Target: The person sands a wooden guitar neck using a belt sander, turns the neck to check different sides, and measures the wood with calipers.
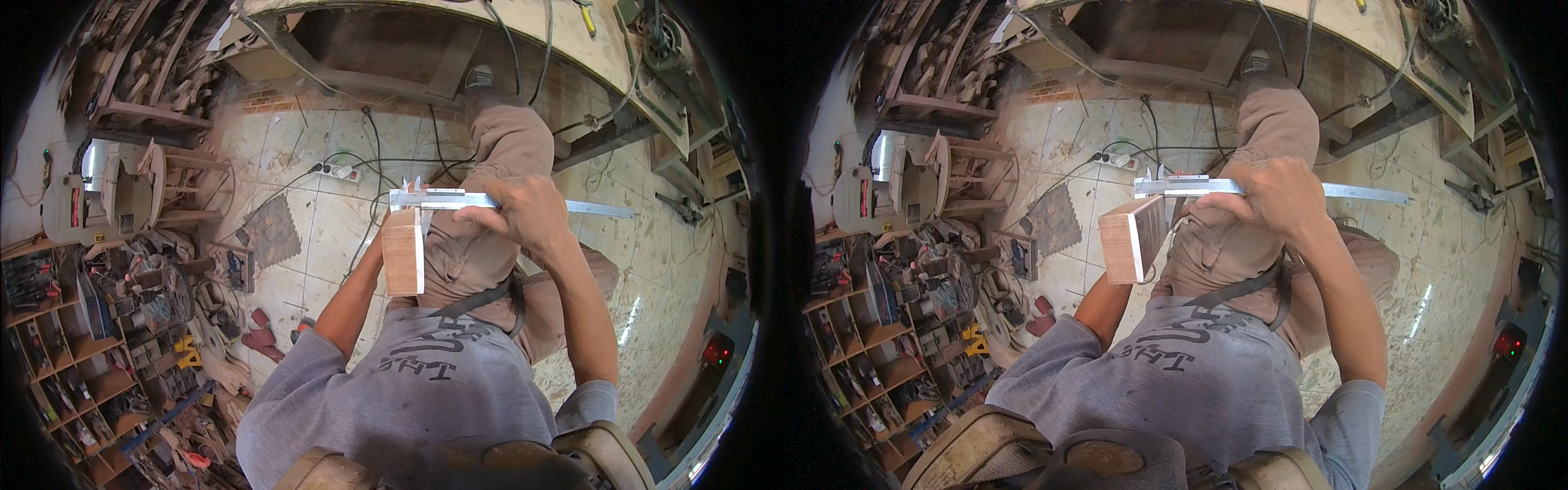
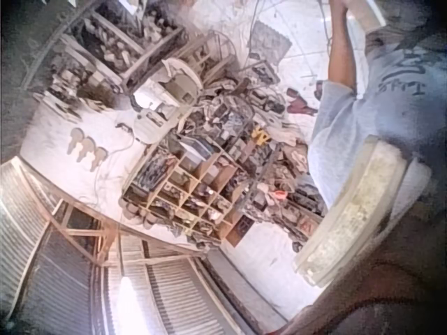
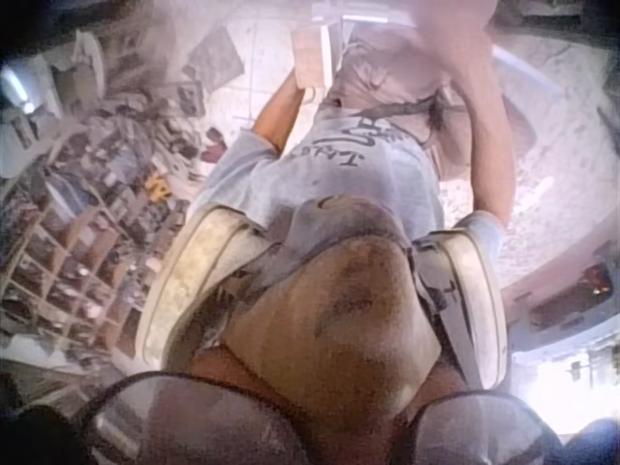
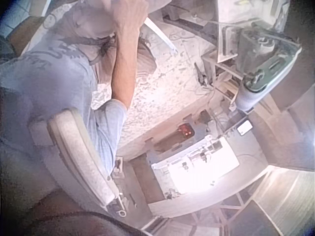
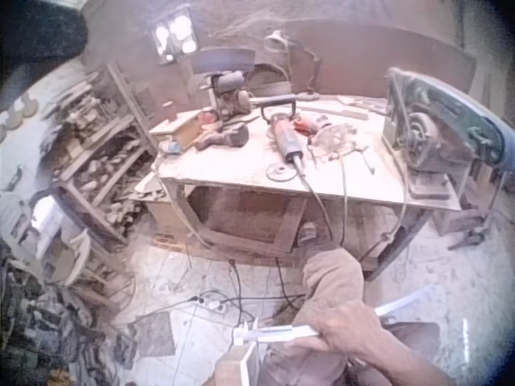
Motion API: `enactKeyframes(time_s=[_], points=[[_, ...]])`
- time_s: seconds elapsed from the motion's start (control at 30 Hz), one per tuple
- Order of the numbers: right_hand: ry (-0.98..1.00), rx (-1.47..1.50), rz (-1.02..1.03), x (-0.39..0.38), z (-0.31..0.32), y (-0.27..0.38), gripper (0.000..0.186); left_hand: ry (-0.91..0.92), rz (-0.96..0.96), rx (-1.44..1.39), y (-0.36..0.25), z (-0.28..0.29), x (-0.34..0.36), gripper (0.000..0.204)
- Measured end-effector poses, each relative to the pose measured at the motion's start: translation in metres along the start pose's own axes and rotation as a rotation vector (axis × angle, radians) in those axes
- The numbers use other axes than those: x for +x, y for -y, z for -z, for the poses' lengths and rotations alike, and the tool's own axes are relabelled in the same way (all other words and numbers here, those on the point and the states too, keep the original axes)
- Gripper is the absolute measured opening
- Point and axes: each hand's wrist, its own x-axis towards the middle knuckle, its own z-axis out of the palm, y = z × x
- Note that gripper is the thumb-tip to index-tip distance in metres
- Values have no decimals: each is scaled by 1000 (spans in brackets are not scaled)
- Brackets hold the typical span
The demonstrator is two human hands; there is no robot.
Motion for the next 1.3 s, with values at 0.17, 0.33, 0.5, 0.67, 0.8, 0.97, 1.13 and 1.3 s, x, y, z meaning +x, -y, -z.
enactKeyframes(time_s=[0.17,0.33,0.5,0.67,0.8,0.97,1.13,1.3], points=[[48,-10,-27,0,0,0,63,99,0,-169,-5,4,-2,55],[48,-12,-32,0,0,-1,65,153,-57,-336,-7,1,-1,53],[64,-14,-23,1,0,-1,65,250,-44,-384,11,22,2,53],[55,-1,-33,0,0,-2,64,99,-46,-225,16,6,1,53],[64,-1,-42,0,0,0,64,157,147,-313,20,17,12,54],[68,-5,-43,0,0,0,64,294,80,-328,35,31,11,55],[70,-8,-46,0,0,-1,65,250,-48,-108,37,20,7,55],[35,-16,-35,-1,-3,-3,66,301,-75,-358,24,20,9,54]])
